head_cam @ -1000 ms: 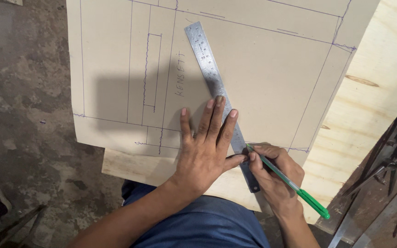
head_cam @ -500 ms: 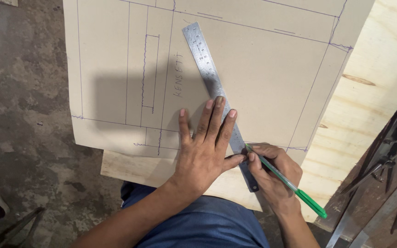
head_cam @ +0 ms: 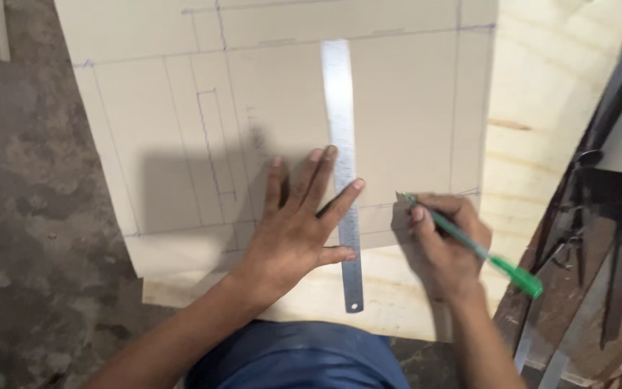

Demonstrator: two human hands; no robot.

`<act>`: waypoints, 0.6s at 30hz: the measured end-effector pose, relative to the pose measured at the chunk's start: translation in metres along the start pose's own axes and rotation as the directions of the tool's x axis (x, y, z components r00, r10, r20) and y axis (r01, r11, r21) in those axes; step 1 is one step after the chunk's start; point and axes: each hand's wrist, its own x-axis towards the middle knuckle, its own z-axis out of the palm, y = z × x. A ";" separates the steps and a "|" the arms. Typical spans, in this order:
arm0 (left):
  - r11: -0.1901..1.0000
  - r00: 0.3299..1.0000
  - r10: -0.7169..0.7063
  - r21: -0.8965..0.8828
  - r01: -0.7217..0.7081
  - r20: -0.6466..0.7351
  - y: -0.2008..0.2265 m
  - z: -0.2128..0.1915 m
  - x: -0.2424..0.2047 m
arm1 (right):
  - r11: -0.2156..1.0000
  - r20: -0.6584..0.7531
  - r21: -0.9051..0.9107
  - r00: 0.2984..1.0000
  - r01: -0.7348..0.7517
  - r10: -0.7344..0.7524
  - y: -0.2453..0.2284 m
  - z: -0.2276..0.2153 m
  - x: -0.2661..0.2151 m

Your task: The person uses a compass and a ruler to mark precise points and arcs on a large sheet of cardboard, then draws straight lines across the surface with a pen.

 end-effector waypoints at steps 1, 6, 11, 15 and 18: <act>0.999 0.999 0.032 0.007 -0.033 0.026 0.002 -0.003 0.009 | 1.000 -0.055 -0.031 0.998 0.001 -0.003 -0.002 0.004 -0.006; 0.969 0.970 0.240 0.049 -0.241 0.030 0.001 -0.011 0.047 | 0.992 -0.153 -0.006 0.980 -0.130 0.127 -0.004 0.013 -0.029; 0.956 0.953 0.293 -0.004 -0.293 0.084 -0.003 -0.005 0.064 | 0.994 -0.115 -0.094 0.992 -0.053 0.042 -0.005 0.010 -0.023; 0.954 0.950 0.300 0.005 -0.301 0.082 -0.005 0.000 0.063 | 0.992 -0.102 -0.123 0.995 -0.026 0.014 -0.009 0.011 -0.019; 0.954 0.950 0.299 0.005 -0.300 0.093 -0.005 0.002 0.062 | 0.988 -0.098 -0.156 0.995 -0.007 -0.008 -0.010 0.012 -0.020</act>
